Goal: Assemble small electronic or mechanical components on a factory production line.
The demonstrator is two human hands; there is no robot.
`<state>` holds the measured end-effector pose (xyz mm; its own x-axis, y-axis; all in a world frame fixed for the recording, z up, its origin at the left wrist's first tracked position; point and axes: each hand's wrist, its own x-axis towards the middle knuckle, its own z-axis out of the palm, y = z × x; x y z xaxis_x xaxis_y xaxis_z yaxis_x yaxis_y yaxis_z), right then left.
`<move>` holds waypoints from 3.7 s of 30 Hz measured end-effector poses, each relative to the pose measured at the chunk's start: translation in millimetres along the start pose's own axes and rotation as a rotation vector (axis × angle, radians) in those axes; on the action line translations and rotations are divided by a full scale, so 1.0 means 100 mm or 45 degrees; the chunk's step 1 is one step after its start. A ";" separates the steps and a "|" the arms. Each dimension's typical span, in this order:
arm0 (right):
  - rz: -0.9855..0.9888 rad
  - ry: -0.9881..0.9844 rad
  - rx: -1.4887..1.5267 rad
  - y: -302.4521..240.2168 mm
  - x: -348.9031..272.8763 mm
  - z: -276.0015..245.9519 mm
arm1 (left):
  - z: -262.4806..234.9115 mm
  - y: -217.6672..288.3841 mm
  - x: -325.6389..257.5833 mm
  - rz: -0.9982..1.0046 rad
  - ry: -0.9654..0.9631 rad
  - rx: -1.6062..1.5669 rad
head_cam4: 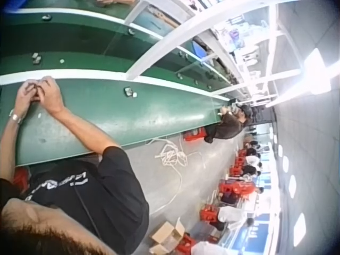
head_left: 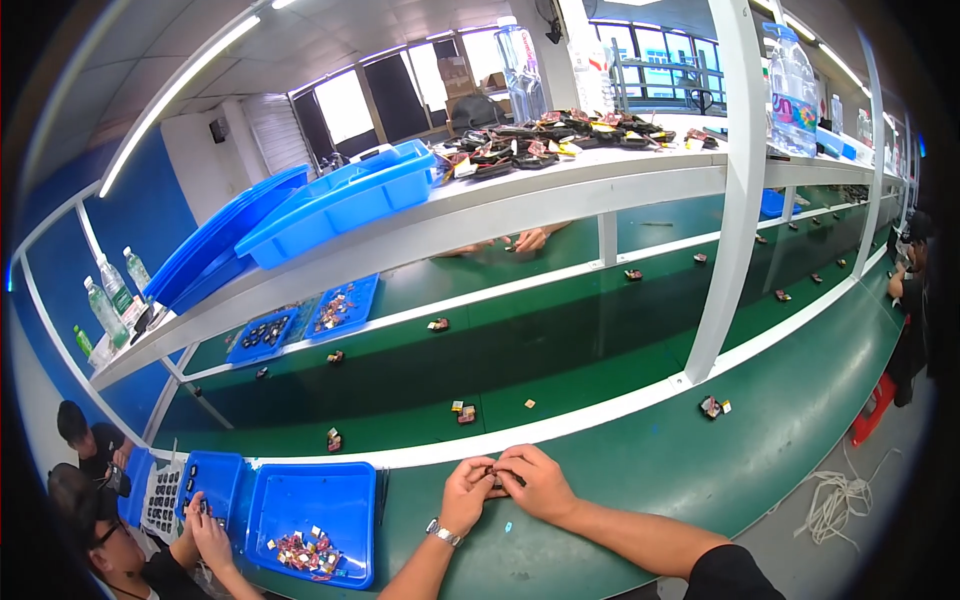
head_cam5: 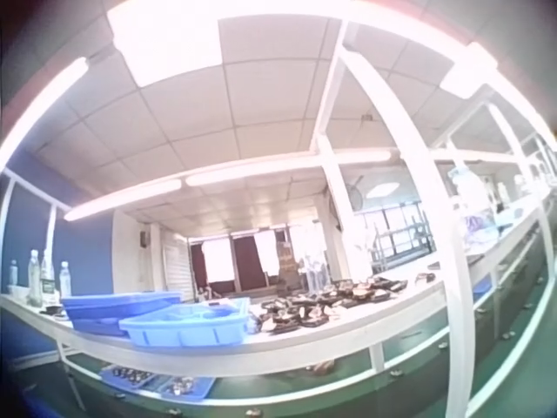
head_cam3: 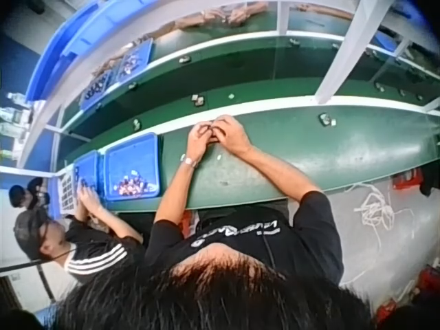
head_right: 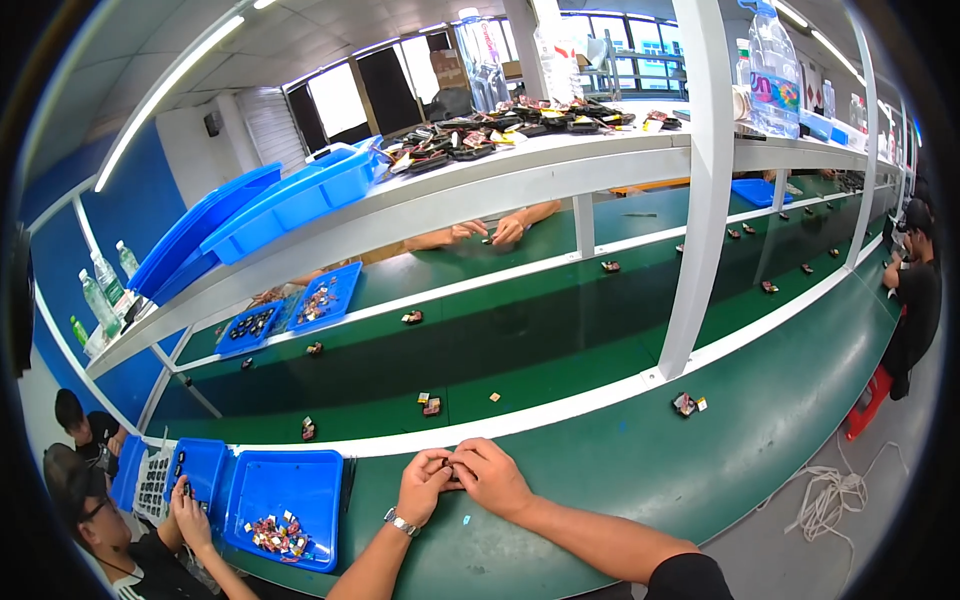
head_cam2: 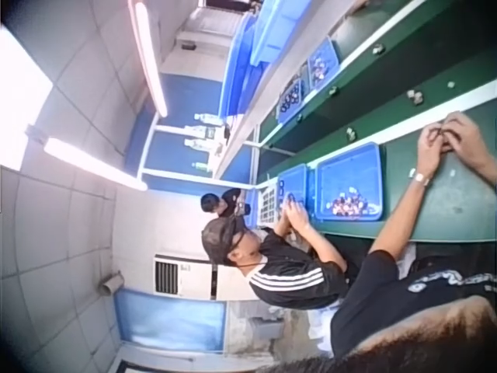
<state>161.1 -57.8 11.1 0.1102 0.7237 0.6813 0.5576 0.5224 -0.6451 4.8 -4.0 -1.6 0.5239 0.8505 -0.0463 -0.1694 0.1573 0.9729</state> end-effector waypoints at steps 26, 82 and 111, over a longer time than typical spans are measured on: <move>0.051 -0.086 0.103 -0.02 0.03 -0.03 | 0.01 -0.12 0.01 0.131 0.081 0.191; -0.102 0.576 -1.210 0.71 -0.47 -3.06 | -0.05 -0.14 0.10 0.193 0.233 0.333; 0.281 -0.611 -0.123 -0.15 -0.26 -1.41 | 0.03 0.04 0.01 0.109 -0.012 0.309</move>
<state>265.7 -148.0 51.9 -0.1425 0.9483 0.2835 0.6393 0.3068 -0.7051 7.1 -4.2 2.7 0.5240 0.8508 0.0398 -0.0087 -0.0414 0.9991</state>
